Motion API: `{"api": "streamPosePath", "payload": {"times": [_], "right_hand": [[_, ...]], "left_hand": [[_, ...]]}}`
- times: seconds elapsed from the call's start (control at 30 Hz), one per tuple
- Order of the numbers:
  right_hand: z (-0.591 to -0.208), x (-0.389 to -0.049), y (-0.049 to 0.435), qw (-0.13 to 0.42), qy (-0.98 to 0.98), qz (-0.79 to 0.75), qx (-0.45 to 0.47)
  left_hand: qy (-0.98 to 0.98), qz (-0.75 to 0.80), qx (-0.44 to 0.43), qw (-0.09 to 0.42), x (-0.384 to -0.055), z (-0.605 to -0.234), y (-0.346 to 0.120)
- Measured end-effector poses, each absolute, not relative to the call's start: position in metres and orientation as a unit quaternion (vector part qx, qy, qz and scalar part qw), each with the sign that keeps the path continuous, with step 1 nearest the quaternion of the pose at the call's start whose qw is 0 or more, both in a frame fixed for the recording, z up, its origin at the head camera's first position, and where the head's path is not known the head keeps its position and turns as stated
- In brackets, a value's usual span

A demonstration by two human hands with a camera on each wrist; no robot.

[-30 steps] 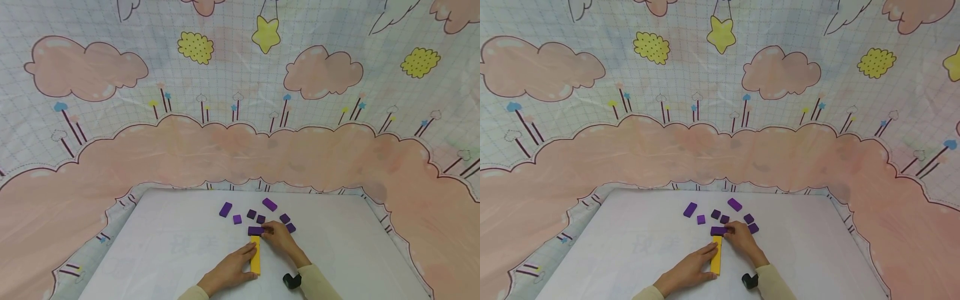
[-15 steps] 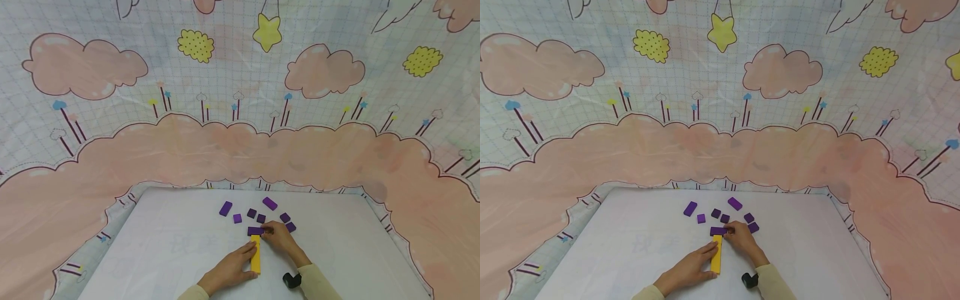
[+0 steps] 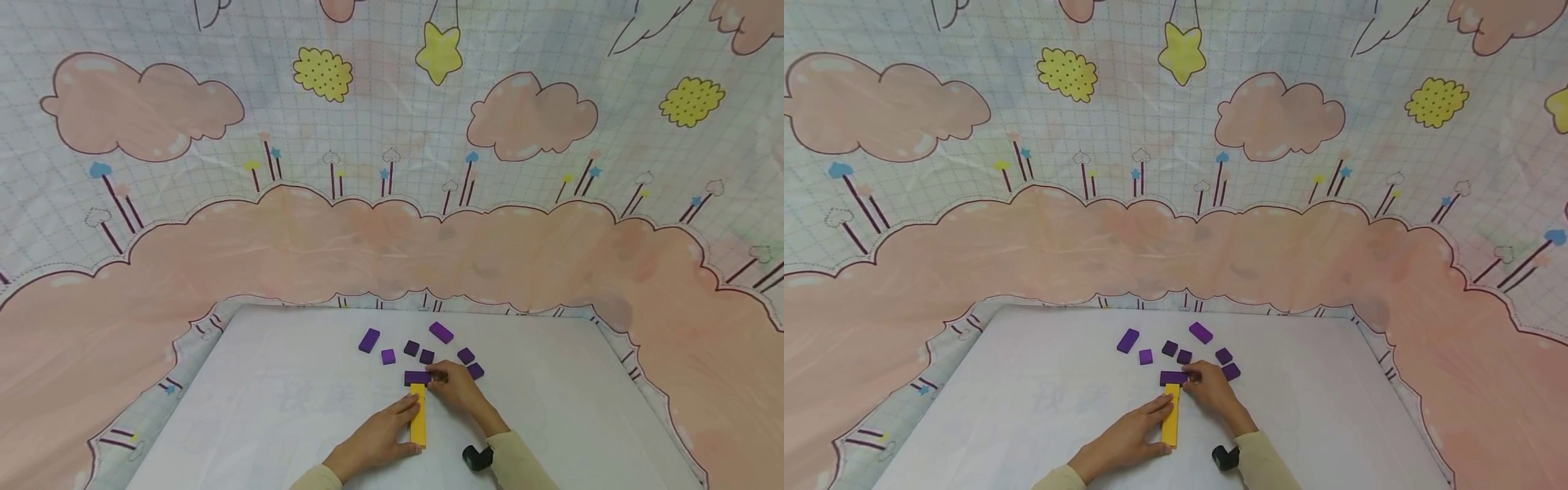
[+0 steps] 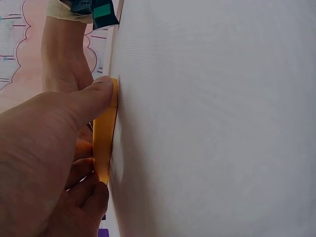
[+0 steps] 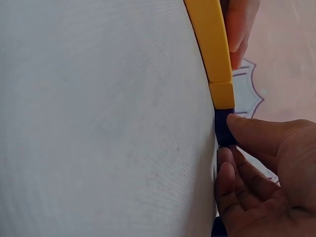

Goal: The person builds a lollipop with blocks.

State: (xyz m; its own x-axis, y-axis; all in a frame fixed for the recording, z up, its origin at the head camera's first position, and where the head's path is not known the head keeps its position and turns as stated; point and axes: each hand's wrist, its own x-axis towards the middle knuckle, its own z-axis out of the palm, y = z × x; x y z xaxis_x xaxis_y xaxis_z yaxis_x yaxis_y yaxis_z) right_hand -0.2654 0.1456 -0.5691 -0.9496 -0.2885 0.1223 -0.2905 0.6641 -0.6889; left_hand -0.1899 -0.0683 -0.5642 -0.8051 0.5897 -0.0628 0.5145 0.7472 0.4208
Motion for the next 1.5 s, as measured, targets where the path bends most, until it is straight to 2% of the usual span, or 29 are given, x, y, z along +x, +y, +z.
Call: {"api": "streamPosePath", "payload": {"times": [0.63,0.93,1.23,1.5], "right_hand": [[-0.547,-0.257,0.156,0.025,-0.892,0.434,0.124],[-0.541,-0.266,0.158,0.069,-0.886,0.443,0.119],[-0.545,-0.279,0.157,0.072,-0.886,0.448,0.092],[-0.552,-0.289,0.154,0.065,-0.893,0.441,0.069]], "left_hand": [[0.931,0.2,0.284,0.11,-0.193,-0.563,-0.067],[0.93,0.199,0.292,0.103,-0.193,-0.563,-0.067],[0.929,0.197,0.295,0.103,-0.194,-0.564,-0.066],[0.932,0.203,0.273,0.126,-0.194,-0.566,-0.064]]}}
